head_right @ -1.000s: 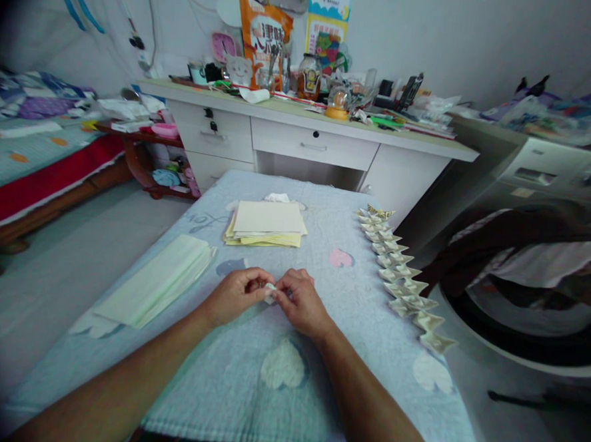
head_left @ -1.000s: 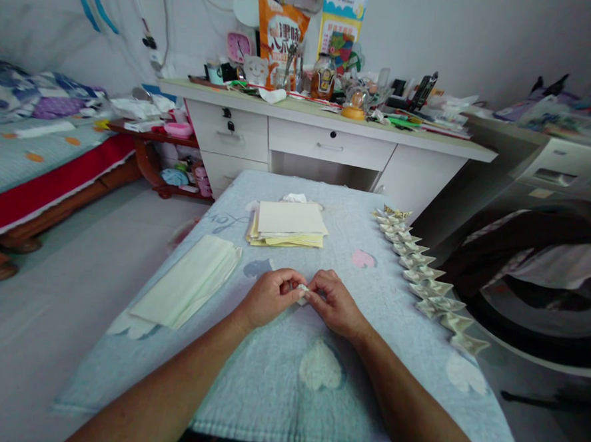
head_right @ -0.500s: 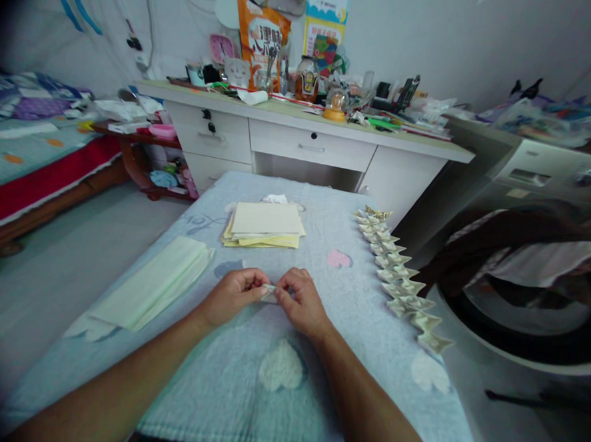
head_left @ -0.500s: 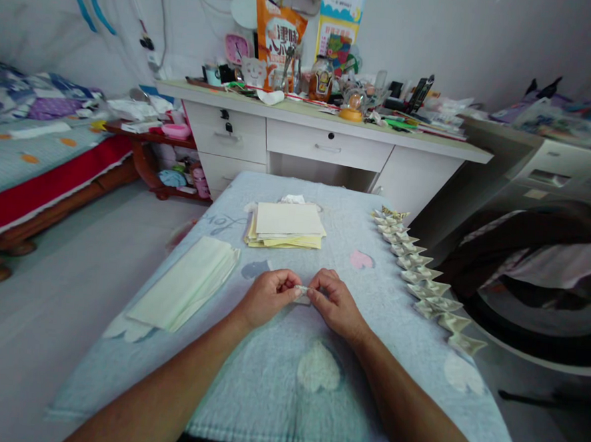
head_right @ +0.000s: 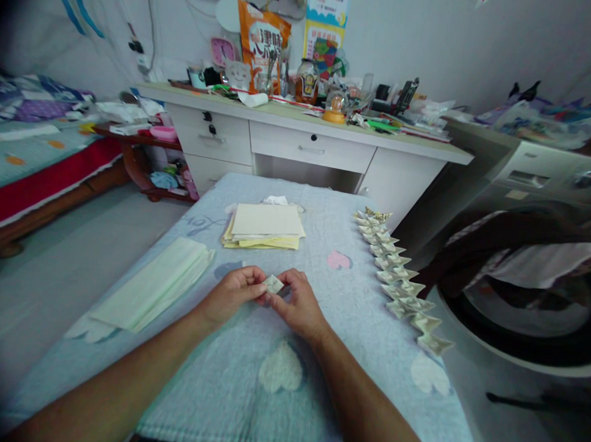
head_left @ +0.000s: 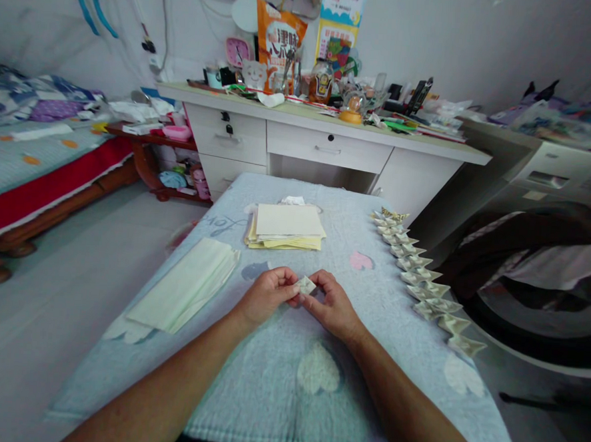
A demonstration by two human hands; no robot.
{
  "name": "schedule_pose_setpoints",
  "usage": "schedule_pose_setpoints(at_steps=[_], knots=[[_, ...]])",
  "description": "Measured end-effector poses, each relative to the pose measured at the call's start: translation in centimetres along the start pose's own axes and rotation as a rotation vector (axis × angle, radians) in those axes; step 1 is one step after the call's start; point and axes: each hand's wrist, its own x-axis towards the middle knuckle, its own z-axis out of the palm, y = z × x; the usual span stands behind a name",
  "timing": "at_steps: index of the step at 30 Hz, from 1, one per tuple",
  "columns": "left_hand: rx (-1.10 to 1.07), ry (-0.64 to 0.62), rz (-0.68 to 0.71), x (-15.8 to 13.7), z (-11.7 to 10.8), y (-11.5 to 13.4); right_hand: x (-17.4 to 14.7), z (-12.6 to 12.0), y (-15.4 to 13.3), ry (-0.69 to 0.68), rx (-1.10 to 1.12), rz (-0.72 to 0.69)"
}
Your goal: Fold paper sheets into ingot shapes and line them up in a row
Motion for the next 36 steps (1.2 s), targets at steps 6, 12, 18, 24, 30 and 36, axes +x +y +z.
schedule_pose_setpoints(at_steps=[6,12,18,24,30,36], knots=[[0.018,0.017,0.045,0.1,0.3,-0.2,0.0,0.2,0.1,0.013,-0.011,-0.012],[0.101,0.009,0.119,0.2,0.3,-0.4,0.0,0.1,0.0,0.009,-0.138,-0.056],[0.479,0.09,0.189,-0.1,-0.3,-0.1,0.1,0.1,0.1,0.009,-0.246,-0.121],[0.4,0.025,0.226,0.3,-0.3,-0.9,0.2,0.4,0.4,0.078,-0.172,-0.102],[0.661,0.058,0.364,-0.1,0.1,-0.7,0.3,0.2,0.9,0.066,-0.225,-0.153],[0.976,0.075,0.438,-0.5,0.2,-0.7,0.3,0.4,1.4,-0.008,-0.449,-0.186]])
